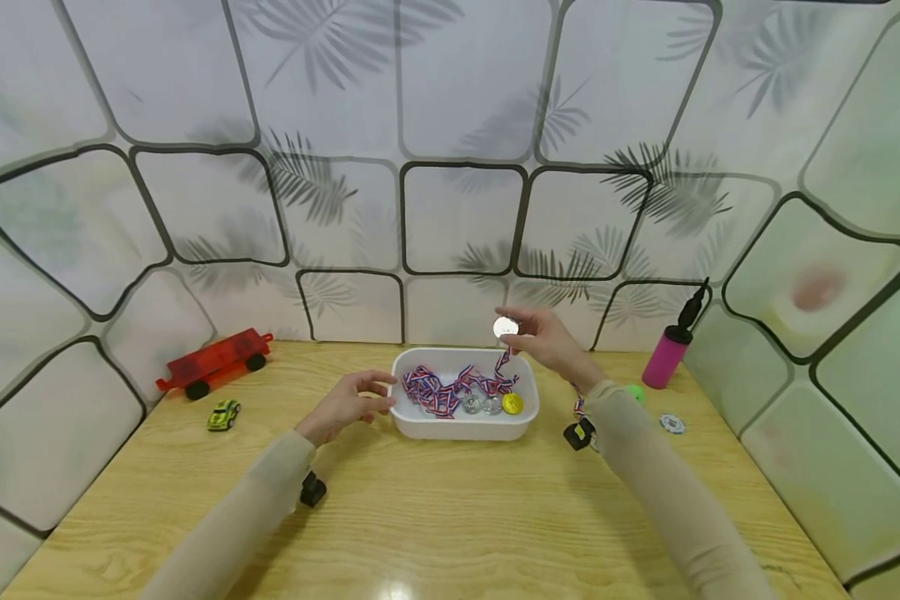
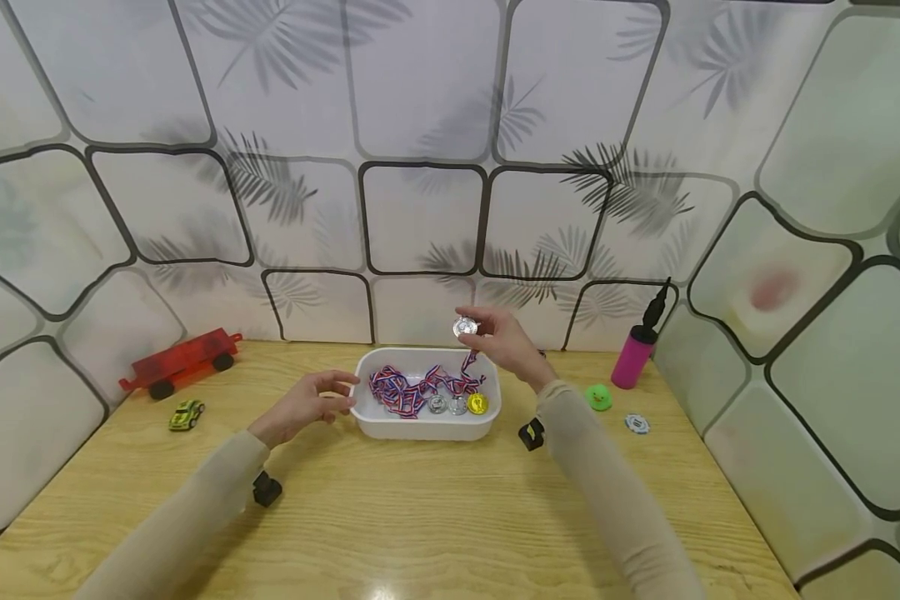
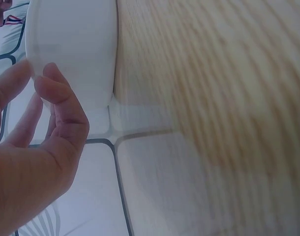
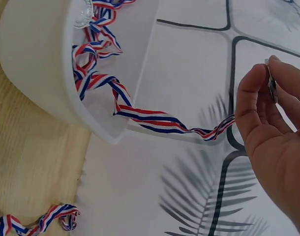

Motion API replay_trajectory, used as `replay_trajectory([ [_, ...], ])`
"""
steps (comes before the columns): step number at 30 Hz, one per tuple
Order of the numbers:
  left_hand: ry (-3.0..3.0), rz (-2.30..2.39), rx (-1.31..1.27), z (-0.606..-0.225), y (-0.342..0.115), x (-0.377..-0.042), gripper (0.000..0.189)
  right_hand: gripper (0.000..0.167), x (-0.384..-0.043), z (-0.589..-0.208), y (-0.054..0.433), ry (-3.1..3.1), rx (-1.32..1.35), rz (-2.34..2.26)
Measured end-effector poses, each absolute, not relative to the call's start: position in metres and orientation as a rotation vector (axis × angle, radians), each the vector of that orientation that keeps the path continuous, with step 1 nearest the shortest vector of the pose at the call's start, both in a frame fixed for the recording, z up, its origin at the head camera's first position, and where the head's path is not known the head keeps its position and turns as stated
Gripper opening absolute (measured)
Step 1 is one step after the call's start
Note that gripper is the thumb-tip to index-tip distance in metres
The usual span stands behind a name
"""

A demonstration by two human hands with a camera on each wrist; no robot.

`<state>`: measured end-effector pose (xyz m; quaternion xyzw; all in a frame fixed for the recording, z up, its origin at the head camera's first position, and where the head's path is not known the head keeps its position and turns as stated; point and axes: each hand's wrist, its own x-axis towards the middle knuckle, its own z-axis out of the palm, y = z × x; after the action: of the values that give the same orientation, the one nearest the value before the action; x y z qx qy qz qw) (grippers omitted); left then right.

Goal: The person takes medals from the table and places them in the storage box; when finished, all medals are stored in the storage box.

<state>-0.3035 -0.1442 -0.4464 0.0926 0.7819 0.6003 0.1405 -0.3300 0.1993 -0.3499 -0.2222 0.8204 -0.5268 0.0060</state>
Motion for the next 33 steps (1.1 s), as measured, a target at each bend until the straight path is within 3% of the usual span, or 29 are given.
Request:
replay_trajectory([
  [21,2.245,1.738,0.273,-0.446,-0.144,-0.303,0.046,0.043,-0.327,-0.384,0.131,2.392,-0.820,-1.463],
  [33,2.237,1.742,0.268,-0.446,-0.144,-0.302,0.046,0.036,-0.330,-0.408,0.098,2.425,-0.708,-1.510],
])
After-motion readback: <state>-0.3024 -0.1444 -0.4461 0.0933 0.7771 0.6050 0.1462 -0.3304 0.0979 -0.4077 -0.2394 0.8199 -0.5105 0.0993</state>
